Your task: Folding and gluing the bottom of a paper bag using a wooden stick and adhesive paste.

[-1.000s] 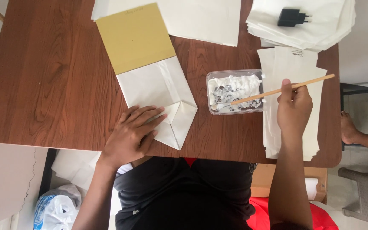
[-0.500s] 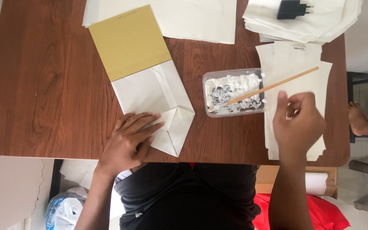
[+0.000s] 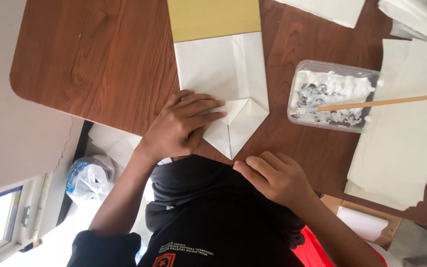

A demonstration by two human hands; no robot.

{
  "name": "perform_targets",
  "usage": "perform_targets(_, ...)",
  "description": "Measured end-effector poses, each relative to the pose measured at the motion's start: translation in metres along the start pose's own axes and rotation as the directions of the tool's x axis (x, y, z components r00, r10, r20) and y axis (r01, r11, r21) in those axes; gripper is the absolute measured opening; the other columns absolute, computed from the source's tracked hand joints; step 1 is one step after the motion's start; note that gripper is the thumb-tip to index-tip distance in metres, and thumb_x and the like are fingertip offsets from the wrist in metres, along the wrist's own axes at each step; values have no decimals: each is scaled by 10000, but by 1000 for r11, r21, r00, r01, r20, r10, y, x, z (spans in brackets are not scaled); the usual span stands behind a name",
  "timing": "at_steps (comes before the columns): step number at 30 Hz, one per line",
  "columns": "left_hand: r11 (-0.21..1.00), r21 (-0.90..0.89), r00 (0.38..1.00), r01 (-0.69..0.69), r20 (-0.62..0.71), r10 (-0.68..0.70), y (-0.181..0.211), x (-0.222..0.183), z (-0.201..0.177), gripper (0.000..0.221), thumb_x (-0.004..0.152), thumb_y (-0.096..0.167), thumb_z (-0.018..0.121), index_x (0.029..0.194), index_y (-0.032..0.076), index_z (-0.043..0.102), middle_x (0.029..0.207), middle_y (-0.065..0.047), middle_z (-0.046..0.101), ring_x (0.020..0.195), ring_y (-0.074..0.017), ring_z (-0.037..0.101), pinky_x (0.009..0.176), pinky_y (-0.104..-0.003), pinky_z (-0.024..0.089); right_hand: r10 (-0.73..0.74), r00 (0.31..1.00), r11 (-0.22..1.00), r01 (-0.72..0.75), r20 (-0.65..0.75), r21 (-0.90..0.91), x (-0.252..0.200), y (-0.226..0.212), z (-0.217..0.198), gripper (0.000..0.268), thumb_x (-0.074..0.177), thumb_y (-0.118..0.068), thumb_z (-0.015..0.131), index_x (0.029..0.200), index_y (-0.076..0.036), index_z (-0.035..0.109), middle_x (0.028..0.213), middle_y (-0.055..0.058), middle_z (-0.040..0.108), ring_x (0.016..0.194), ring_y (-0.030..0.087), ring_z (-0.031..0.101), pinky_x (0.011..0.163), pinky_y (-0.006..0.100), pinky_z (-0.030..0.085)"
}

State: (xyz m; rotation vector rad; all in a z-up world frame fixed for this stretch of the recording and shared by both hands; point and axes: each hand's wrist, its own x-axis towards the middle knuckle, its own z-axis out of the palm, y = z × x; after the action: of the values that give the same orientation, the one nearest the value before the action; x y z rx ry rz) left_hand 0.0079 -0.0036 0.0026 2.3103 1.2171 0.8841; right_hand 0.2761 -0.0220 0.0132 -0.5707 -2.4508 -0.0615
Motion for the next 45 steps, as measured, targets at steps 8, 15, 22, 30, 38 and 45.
perform_targets(8,1000,15,999,-3,-37,3,0,0,1,257,864,32,712,1106,80,784,1230,-115,738,1229,-324,651,1108,-497,361,-90,990,991,100,106,-91,10,3,4,188,1021,-63,585,962,-148,742,802,-28,527,578,105,504,458,204,379)
perform_targets(15,1000,11,1000,-3,-21,3,-1,0,-1,271,845,24,714,1102,74,783,1230,-128,737,1227,-340,648,1097,-534,371,-155,975,975,177,158,-136,19,3,1,261,972,31,549,955,-146,739,804,-34,500,587,101,505,471,204,379)
perform_targets(22,1000,4,1000,-5,-18,5,-3,1,-2,277,841,15,706,1103,63,782,1232,-141,735,1225,-351,649,1090,-554,380,-178,973,964,202,146,-173,13,0,7,258,961,34,539,966,-123,744,816,-34,502,576,106,500,469,201,382)
perform_targets(30,1000,-11,1000,-7,-24,7,-4,0,-1,303,823,0,704,1108,67,781,1227,-143,734,1226,-356,648,1096,-563,373,-165,976,952,195,142,-234,13,1,16,174,976,-124,650,804,-112,671,835,-16,514,564,100,492,453,203,368)
perform_targets(38,999,26,999,-35,-19,36,-6,-3,0,337,789,-2,713,1089,125,797,1261,-123,724,1236,-351,642,1092,-570,382,-8,990,979,37,140,-200,6,6,31,270,1051,-234,529,854,-98,652,881,4,494,627,107,565,467,216,411)
perform_targets(45,999,36,999,-39,-24,39,-9,-6,3,362,794,5,689,1114,142,791,1278,-106,721,1250,-330,640,1108,-563,376,41,993,975,-16,111,-220,18,14,38,257,1049,-205,510,846,-103,629,884,17,479,612,92,543,460,202,392)
